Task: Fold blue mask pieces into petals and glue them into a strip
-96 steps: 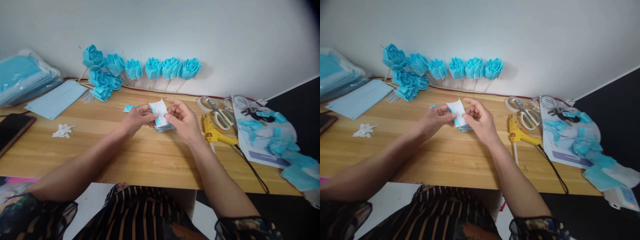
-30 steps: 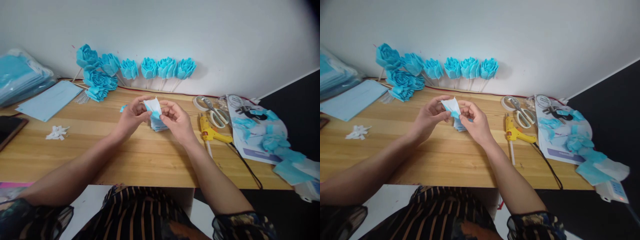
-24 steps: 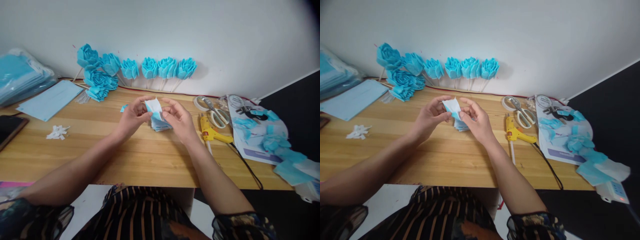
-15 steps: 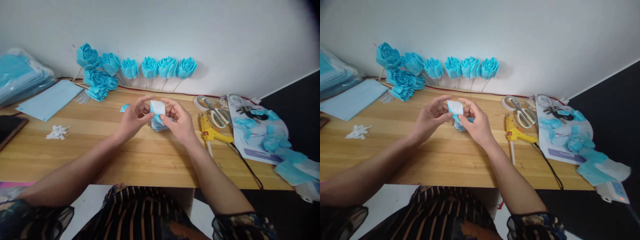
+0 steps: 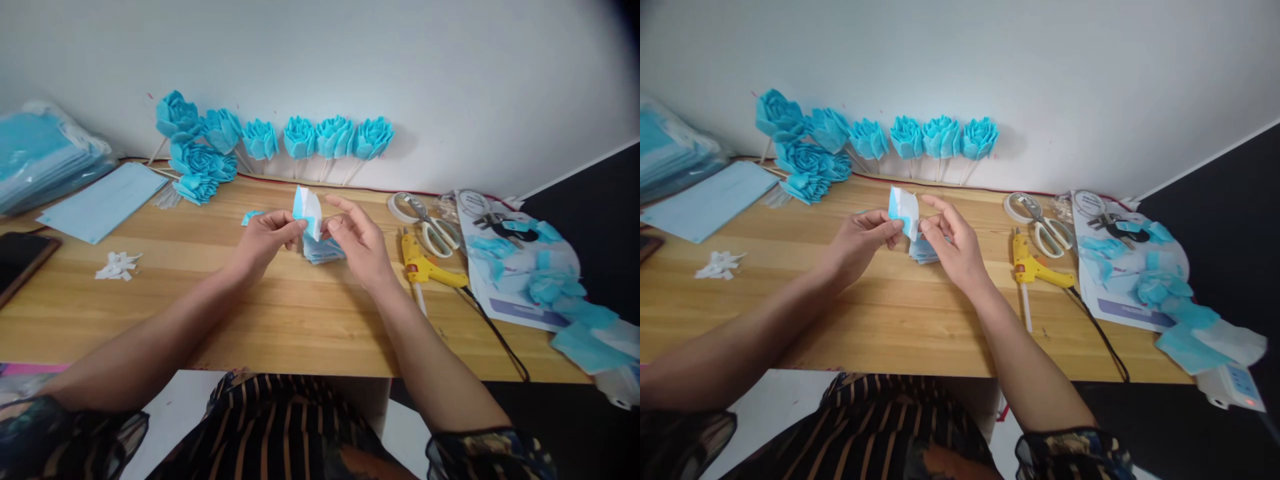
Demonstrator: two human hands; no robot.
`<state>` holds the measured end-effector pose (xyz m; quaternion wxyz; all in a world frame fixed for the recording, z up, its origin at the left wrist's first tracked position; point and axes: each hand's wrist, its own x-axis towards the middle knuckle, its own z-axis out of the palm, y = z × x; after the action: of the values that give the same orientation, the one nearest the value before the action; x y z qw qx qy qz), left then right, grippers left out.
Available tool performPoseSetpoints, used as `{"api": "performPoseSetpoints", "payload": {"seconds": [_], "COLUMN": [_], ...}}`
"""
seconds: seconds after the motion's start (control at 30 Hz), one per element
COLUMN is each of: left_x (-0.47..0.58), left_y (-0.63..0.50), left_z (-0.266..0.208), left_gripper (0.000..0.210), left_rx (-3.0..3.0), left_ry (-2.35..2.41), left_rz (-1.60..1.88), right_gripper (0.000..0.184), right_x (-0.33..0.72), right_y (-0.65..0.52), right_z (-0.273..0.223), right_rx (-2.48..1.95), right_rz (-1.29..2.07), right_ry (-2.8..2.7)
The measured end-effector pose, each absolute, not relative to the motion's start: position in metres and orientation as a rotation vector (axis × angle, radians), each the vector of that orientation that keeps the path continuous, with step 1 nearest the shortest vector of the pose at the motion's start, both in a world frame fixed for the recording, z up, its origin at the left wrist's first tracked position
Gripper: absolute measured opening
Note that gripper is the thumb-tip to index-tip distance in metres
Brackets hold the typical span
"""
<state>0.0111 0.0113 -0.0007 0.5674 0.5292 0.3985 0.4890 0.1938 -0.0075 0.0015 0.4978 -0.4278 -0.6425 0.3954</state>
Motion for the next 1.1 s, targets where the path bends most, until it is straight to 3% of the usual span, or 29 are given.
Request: {"api": "performPoseSetpoints", "payload": {"seconds": [0.23, 0.73, 1.1], "left_x": [0.0117, 0.0102, 0.0124], "left_y": [0.0113, 0.0107, 0.0111], "left_z": [0.0009, 0.0018, -0.0013], "left_gripper": [0.03, 0.029, 0.033], "left_rx": [1.236, 1.319, 1.381], "left_ry": [0.921, 0.913, 0.886], "left_rz": [1.158, 1.107, 1.054], "right_gripper": [0.061, 0.051, 0.06], "right_x": [0.1895, 0.1952, 0.1919], "right_y": [-0.0087, -0.0055, -0.0055], "right_z": [0.0024, 0.0, -0.0026], "right_rx": [-1.121, -1.102, -1.036], "right_rz": [0.884, 0.976, 0.97], "right_ry": [-1.698, -1.476, -1.581]}}
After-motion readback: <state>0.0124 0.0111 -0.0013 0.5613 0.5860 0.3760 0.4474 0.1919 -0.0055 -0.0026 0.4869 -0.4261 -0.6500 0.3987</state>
